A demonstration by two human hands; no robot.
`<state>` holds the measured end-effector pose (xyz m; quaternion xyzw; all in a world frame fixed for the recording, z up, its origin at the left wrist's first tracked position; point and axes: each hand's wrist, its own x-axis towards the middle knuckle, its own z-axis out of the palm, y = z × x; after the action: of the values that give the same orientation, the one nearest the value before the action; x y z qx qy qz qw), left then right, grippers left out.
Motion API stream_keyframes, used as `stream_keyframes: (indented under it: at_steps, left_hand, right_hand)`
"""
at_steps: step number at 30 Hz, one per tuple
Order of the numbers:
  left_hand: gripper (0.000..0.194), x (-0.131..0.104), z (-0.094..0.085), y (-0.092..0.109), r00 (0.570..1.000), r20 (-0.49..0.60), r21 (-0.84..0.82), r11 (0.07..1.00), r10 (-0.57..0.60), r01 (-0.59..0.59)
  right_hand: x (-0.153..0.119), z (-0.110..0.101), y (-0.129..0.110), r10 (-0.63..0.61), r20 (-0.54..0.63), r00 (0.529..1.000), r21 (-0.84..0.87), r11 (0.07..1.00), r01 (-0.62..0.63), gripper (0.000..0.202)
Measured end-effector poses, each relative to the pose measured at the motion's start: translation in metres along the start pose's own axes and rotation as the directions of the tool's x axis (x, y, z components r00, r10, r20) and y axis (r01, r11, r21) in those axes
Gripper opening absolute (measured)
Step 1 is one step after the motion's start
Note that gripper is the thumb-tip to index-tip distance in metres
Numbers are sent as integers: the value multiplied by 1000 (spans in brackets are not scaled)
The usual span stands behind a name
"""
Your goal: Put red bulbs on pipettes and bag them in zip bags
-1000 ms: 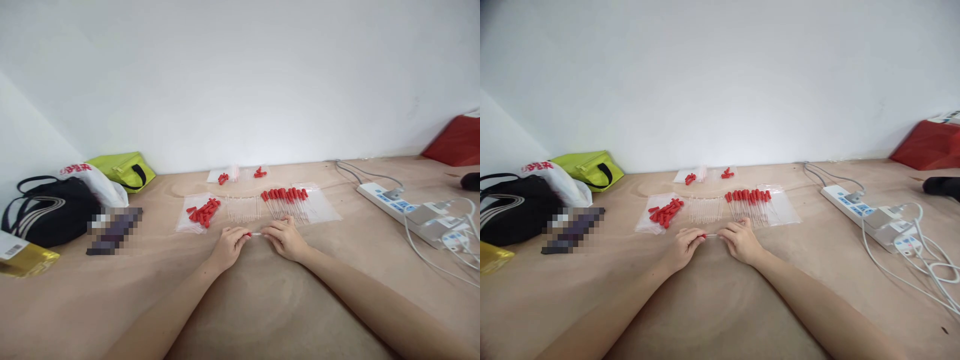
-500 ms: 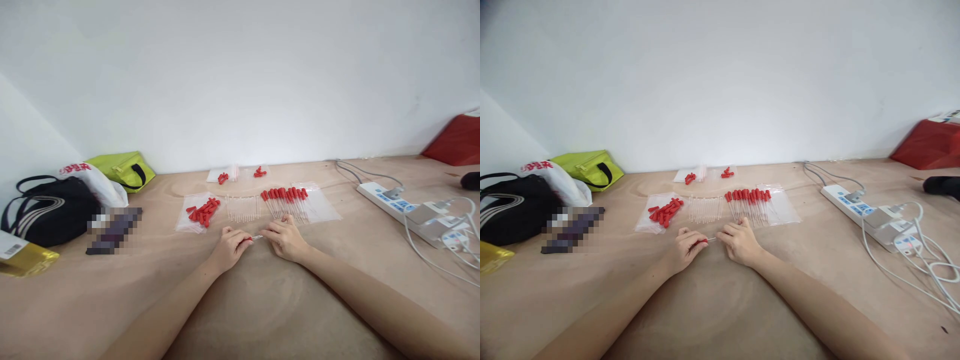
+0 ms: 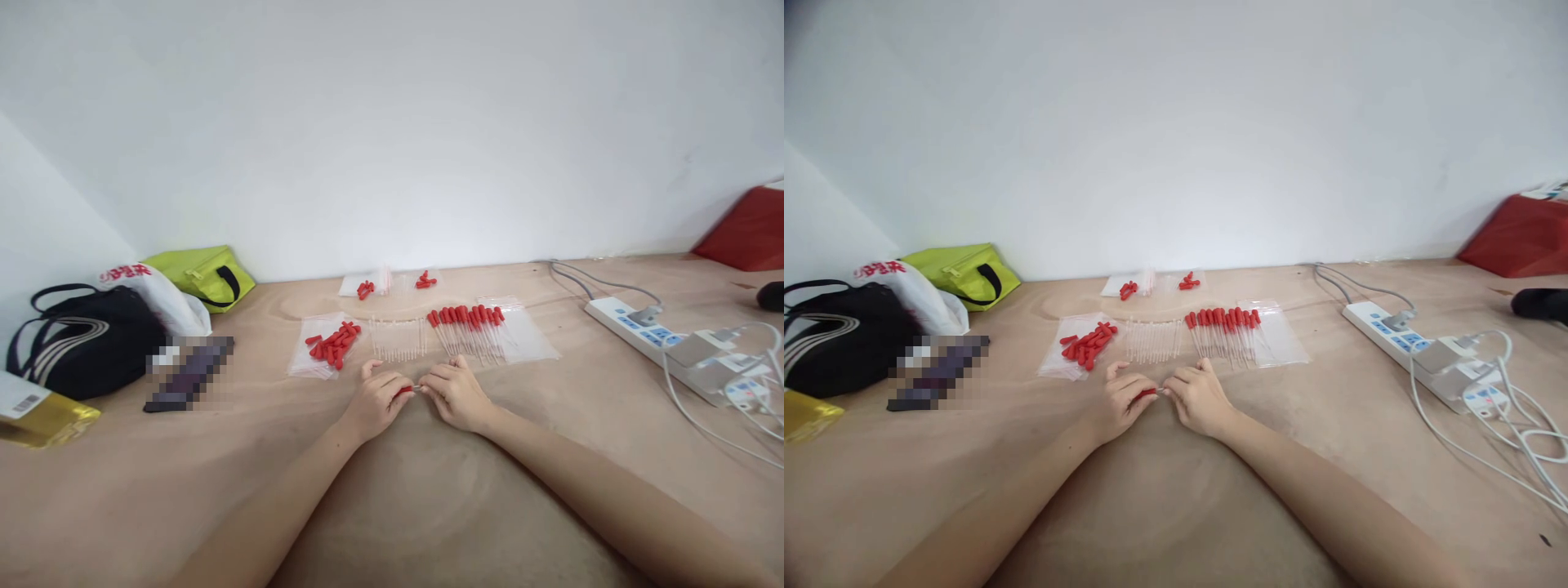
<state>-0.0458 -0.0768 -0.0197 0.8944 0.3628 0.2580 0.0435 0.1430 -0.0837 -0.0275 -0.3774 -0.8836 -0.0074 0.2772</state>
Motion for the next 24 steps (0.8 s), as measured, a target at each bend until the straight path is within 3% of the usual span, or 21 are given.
stream_keyframes:
  at_steps: [6, 24]
  left_hand:
    - [24, -2, -3, -8, 994, -83, -40, 997, -69, 66]
    - [29, -9, 3, -8, 995, -94, -56, 998, -35, 30]
  right_hand:
    - [0, -5, 4, 24, -35, 999, -55, 998, -26, 22]
    - [-9, -3, 6, -6, -64, 998, -16, 1000, 5, 23]
